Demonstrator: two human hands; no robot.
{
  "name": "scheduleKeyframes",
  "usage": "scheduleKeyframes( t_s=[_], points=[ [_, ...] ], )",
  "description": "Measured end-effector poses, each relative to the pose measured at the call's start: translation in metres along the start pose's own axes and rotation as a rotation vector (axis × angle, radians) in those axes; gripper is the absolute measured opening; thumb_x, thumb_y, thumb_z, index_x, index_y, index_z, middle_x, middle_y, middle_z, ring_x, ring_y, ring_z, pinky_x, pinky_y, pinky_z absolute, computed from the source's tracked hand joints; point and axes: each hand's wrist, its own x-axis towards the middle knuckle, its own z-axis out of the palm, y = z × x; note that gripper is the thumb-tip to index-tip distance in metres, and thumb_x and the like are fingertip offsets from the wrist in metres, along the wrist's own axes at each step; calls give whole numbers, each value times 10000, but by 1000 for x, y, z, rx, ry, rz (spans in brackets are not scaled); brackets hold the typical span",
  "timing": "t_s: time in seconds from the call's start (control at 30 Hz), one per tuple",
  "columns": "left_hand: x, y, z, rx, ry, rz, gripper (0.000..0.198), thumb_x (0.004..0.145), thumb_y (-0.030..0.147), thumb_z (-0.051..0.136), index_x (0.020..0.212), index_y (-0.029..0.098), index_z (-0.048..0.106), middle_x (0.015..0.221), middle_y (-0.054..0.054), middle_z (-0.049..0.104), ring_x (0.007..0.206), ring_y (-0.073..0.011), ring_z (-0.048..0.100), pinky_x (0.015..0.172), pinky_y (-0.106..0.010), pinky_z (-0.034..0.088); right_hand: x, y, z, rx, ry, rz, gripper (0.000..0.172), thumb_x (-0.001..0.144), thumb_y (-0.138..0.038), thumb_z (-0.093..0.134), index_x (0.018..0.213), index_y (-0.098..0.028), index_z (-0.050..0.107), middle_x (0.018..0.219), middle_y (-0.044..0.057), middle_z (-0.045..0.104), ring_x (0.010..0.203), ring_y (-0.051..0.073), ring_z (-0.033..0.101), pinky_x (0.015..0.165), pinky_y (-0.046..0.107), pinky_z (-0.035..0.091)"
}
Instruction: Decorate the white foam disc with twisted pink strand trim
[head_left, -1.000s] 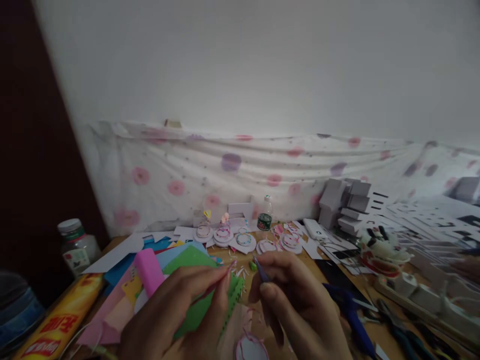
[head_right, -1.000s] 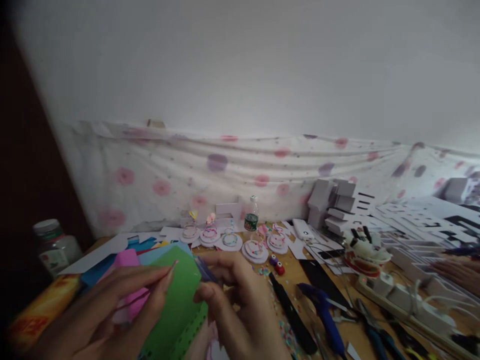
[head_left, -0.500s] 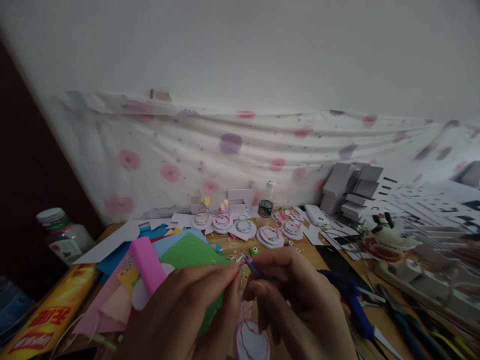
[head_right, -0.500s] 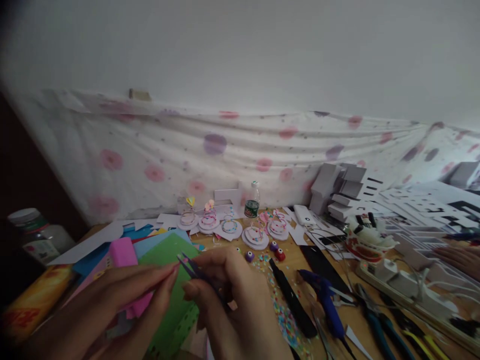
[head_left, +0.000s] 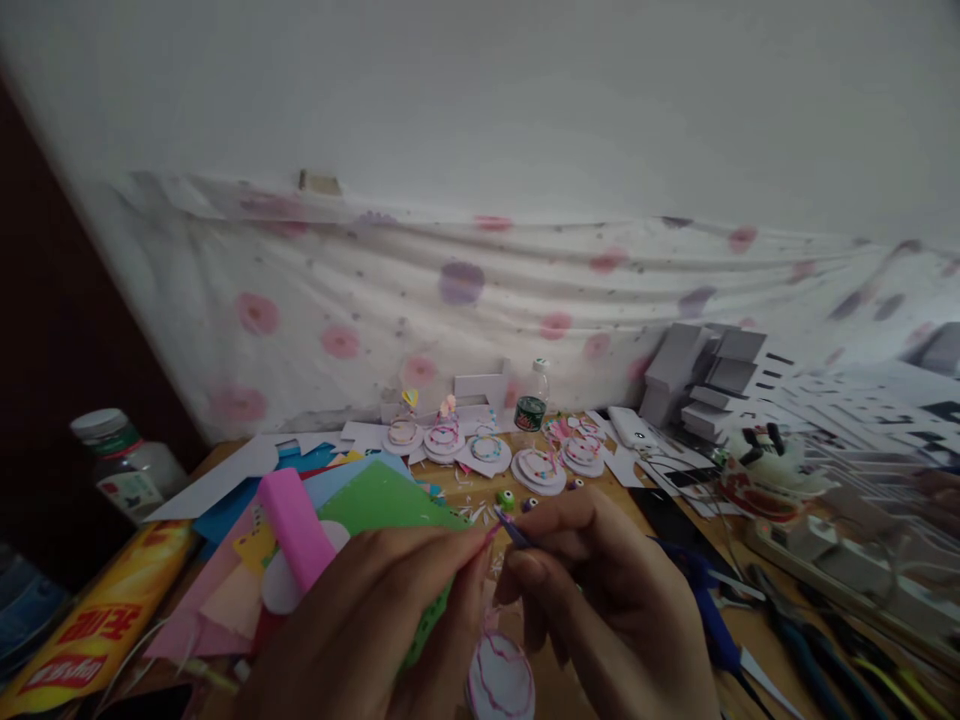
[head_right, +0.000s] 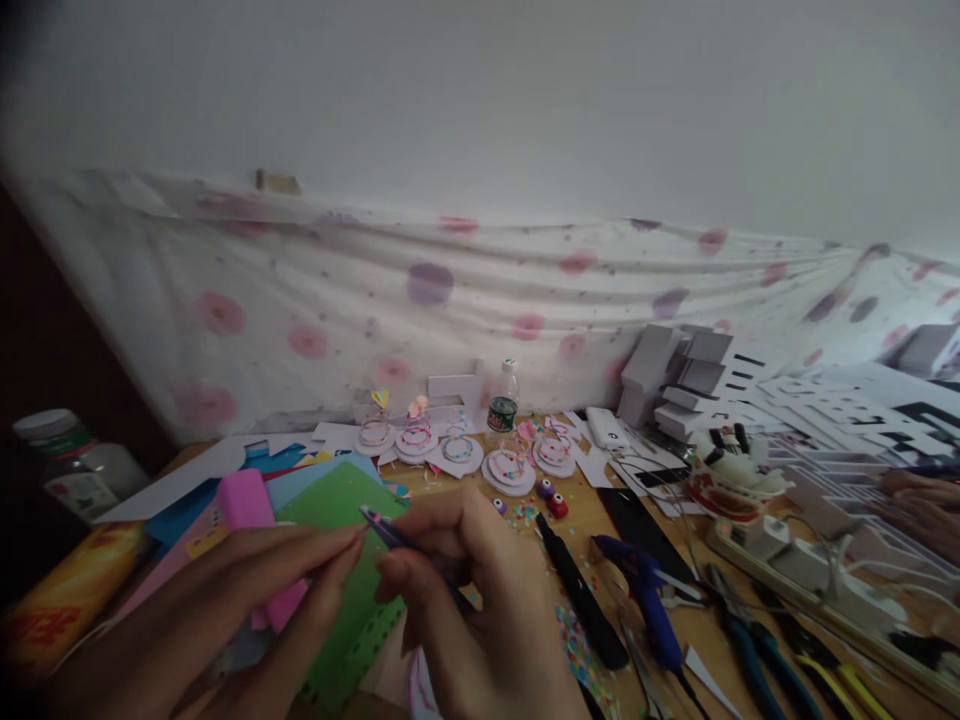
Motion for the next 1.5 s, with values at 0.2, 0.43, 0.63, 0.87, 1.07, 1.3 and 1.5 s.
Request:
scheduleKeyframes(
  t_s=[0.2,0.43,0.63,0.87,1.07,1.3,1.5],
  points=[
    [1,12,10,-69,99,-187,99,912,219,643,923,305,690,779,76,756,651,-107,723,631,-165,591,2,2,-2,28,-16,26,140,947,-339,705,899,-222,644,637,12,699,458,112,603,397,174,461],
    [6,6,12,-341,-59,-432,199,951,322,579,794,278,692,701,57,738,636,-115,715,566,-137,569,3,2,-1,40,-24,3,112,947,-327,712,920,-235,654,656,10,717,458,102,592,409,175,435],
    [6,3,18,-465,-97,-549,387,986,428,524,669,231,629,576,31,627,514,-102,640,470,-130,530,2,4,-2,5,-26,-19,84,954,-310,702,937,-237,666,674,14,726,494,114,624,432,180,462],
    [3,-1,21,-416,-52,-458,179,925,412,639,852,264,710,656,42,703,572,-121,687,519,-165,567,4,5,-7,10,-13,-5,104,943,-321,710,919,-227,672,647,21,711,466,113,601,411,176,447],
    [1,-5,17,-179,1,-215,148,903,259,681,1017,351,665,922,96,785,863,-133,757,893,-260,605,6,-1,-4,94,-41,99,217,923,-394,729,875,-205,634,622,9,676,441,77,547,418,151,428],
    [1,-5,17,34,6,-2,147,941,223,636,1056,311,612,899,78,807,808,-144,778,957,-315,571,9,-3,-3,124,-48,157,288,898,-449,743,861,-189,624,615,13,650,460,79,528,406,144,415],
    [3,-6,18,-14,36,-43,167,914,144,617,964,295,664,873,80,794,794,-141,765,983,-301,554,9,-2,-4,113,-71,114,234,926,-399,717,863,-196,620,619,-4,640,473,78,529,412,143,428]
  ],
)
